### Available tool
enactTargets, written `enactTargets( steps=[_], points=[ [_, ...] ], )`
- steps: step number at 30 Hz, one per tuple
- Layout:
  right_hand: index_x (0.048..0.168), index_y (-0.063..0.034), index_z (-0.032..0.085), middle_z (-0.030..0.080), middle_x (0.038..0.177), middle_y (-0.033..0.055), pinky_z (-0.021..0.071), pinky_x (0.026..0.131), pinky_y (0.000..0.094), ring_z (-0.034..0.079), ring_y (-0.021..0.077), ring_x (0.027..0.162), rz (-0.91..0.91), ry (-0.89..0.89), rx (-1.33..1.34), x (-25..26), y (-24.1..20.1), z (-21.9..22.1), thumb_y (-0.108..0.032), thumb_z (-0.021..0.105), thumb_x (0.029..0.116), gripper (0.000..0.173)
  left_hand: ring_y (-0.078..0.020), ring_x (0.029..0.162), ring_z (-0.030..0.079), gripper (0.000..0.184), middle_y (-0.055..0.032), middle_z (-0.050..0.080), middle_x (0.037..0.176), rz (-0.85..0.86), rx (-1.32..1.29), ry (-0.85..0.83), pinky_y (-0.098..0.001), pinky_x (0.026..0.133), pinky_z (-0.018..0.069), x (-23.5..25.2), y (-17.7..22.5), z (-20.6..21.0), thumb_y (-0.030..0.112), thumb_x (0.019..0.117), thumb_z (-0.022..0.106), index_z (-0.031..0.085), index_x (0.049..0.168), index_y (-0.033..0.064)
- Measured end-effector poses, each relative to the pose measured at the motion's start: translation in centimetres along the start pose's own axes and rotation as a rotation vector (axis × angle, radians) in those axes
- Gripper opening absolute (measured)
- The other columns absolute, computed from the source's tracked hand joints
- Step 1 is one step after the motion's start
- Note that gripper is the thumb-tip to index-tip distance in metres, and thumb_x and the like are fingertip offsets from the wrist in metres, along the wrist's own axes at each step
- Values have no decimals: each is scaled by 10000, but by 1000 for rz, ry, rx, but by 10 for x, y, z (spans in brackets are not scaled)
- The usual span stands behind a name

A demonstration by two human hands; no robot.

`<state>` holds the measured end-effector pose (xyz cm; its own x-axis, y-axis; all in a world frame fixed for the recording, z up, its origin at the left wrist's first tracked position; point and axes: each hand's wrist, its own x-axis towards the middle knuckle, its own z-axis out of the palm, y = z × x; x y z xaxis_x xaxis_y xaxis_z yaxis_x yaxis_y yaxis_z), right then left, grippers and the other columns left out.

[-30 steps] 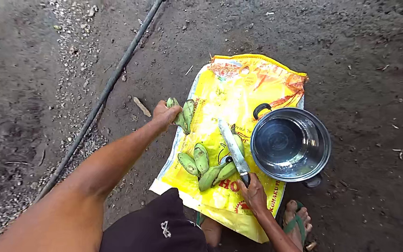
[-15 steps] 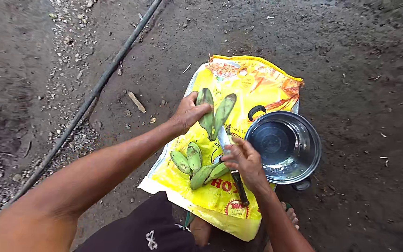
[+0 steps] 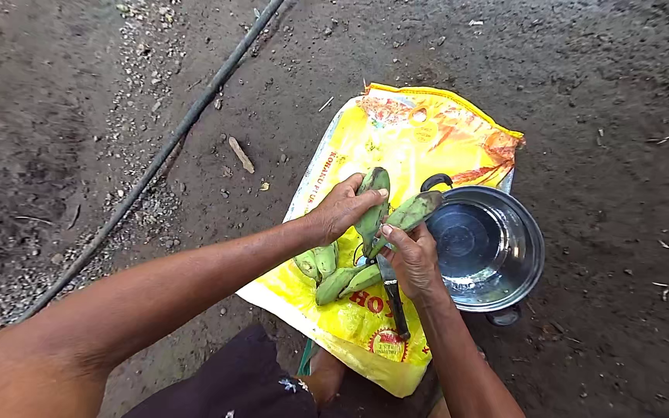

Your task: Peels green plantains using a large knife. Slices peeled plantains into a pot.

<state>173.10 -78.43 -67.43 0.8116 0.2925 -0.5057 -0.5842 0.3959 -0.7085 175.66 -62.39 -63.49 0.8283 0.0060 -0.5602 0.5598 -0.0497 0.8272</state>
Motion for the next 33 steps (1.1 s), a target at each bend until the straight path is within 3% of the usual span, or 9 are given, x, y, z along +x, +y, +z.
enactTargets(
  steps=[9,13,16,18,21,24,26,30,33],
  points=[
    [1321,-32,458,640,1002,109,602,767,347,673,176,836,-12,-16,51,-4,2,3,-3,683,823,547,-151,804,688,256,-88,659,935,-37,-66,68,-333,756,599,-1,-8,-3,246,1078,474,512,1244,55],
    [1231,-11,530,671,998,109,614,792,370,695,191,869,-119,3,5,-7,7,5,2,741,752,524,-134,794,674,260,-70,645,919,1,-33,82,-322,754,591,5,-9,-11,252,1090,446,516,1222,40],
    [1168,-27,562,690,970,72,622,752,338,701,159,857,-317,15,-69,-11,8,8,-29,778,694,522,-138,801,665,302,-69,637,927,28,-7,202,-345,754,589,15,-6,-31,288,1101,406,516,1200,25],
    [1181,-26,539,696,972,40,607,758,283,697,110,873,-400,2,-174,-16,6,10,-62,772,693,542,-157,819,662,349,-78,631,957,60,-27,343,-377,758,590,23,-2,-61,310,1098,394,516,1245,18],
    [1258,29,537,696,998,83,615,787,281,706,111,875,-308,-38,-503,-17,8,7,-106,819,729,615,-139,790,651,301,-39,607,930,100,-135,479,-350,734,585,17,10,-93,321,1102,384,509,1230,79],
    [1341,38,516,685,1102,181,557,896,422,691,240,990,-77,-82,-951,-13,29,5,-254,866,778,724,-130,778,658,228,-22,616,903,62,-225,411,-337,737,591,-7,23,-89,294,1101,376,506,1171,121],
    [1375,54,509,659,1206,228,509,984,488,659,323,1117,68,-118,-1149,-12,47,3,-286,847,806,744,-134,820,680,212,-28,637,940,63,-217,297,-339,768,600,-18,32,-84,255,1093,383,487,1218,119],
    [1452,14,482,587,1358,236,470,1052,514,590,366,1249,222,-258,-1344,-11,70,-12,-281,789,885,709,-130,826,701,138,-32,661,948,65,-147,107,-310,764,610,-30,63,-74,182,1076,395,462,1183,125],
    [1425,-44,561,592,1369,197,479,1015,531,582,354,1259,172,-190,-1475,-14,53,-18,-318,652,991,521,-117,817,700,121,-38,666,950,-1,-39,7,-287,753,604,-31,83,-64,128,1049,436,477,1162,114]
  ],
)
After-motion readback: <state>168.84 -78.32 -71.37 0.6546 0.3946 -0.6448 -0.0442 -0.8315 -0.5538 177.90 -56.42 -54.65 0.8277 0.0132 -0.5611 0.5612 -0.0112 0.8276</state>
